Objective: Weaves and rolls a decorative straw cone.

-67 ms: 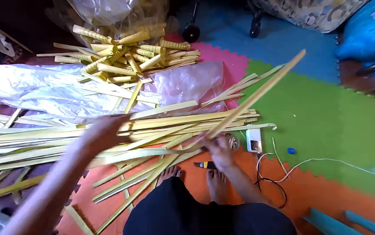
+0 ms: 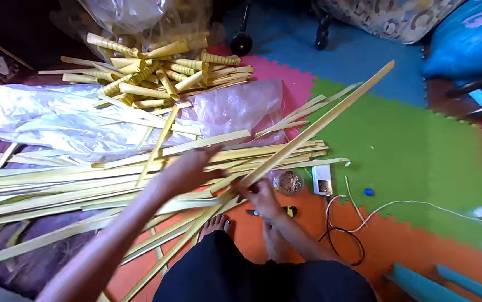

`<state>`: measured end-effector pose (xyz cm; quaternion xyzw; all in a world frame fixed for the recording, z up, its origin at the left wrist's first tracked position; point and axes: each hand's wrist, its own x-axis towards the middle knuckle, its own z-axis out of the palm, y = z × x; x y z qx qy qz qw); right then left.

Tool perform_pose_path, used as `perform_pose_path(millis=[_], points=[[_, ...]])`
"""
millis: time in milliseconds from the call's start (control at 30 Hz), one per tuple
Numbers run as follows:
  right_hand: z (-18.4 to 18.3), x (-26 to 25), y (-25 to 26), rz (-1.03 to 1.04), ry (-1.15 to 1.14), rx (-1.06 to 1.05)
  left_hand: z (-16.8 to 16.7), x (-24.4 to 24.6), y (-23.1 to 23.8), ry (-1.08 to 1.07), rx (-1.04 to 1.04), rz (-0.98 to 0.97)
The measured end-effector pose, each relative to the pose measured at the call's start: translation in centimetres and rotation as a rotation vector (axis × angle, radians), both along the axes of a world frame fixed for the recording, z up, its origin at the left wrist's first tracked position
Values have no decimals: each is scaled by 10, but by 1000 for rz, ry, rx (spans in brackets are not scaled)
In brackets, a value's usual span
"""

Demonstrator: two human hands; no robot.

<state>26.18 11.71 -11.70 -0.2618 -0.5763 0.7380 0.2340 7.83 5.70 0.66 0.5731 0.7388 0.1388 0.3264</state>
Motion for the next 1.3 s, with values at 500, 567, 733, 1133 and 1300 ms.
perform_pose_path(millis=[500,567,733,1133,1300], points=[[64,132,87,-690,-27,347,-126,77,34,-144,567,-376],[59,120,73,-684,-53,388,-109,89,42,-238,556,-372],[51,101,39,-676,77,441,-63,113,68,-582,501,-198],[48,116,31,-677,-180,1294,-39,114,59,-1088,204,-86],[68,128,40,-435,-126,667,-50,117,56,-689,472,-182]])
